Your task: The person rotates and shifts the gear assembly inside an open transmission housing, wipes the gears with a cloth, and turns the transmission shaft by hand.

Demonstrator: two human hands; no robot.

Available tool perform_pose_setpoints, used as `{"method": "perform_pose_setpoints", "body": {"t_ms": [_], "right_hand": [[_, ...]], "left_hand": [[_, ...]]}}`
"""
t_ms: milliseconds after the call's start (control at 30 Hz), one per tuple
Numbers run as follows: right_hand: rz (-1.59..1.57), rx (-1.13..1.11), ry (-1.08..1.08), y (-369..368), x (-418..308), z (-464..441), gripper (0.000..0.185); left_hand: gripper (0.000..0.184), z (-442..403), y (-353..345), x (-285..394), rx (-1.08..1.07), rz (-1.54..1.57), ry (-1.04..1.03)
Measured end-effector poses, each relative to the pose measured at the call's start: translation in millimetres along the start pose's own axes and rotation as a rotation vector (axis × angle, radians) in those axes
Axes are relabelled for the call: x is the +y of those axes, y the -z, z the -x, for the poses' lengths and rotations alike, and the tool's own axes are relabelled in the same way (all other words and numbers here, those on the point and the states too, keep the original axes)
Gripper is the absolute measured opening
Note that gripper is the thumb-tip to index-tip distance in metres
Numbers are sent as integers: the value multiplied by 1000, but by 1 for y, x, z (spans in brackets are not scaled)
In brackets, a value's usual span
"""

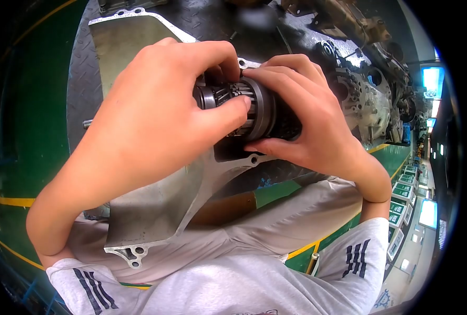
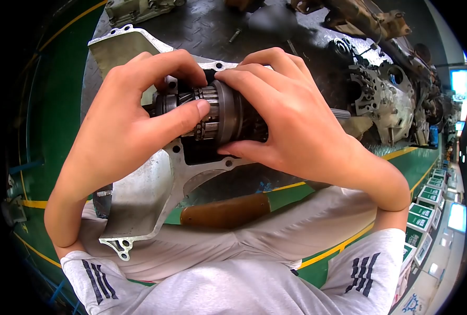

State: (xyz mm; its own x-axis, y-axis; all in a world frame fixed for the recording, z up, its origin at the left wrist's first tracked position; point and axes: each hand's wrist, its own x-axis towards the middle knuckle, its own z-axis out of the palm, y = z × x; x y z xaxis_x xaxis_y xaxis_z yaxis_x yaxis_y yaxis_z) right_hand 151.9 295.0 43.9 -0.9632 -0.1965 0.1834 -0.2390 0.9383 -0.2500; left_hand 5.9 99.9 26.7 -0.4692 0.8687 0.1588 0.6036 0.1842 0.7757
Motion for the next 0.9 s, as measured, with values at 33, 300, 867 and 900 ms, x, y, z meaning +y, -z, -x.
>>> {"method": "perform_pose_setpoints", "body": {"t_ms": [33, 300, 867, 900], "right_hand": [[10, 8, 6, 0, 0, 0, 79], [13, 20, 13, -1, -4, 0, 79], [-7, 53, 28, -3, -2, 1, 79], [-8, 54, 26, -3, -2, 1, 79]], "left_hand": [[25, -1, 1, 0, -10, 23, 8], [23, -1, -4, 5, 44, 27, 90], [17, 4, -10, 3, 174, -147, -46], [19, 4, -8, 5, 140, -117, -3]]}}
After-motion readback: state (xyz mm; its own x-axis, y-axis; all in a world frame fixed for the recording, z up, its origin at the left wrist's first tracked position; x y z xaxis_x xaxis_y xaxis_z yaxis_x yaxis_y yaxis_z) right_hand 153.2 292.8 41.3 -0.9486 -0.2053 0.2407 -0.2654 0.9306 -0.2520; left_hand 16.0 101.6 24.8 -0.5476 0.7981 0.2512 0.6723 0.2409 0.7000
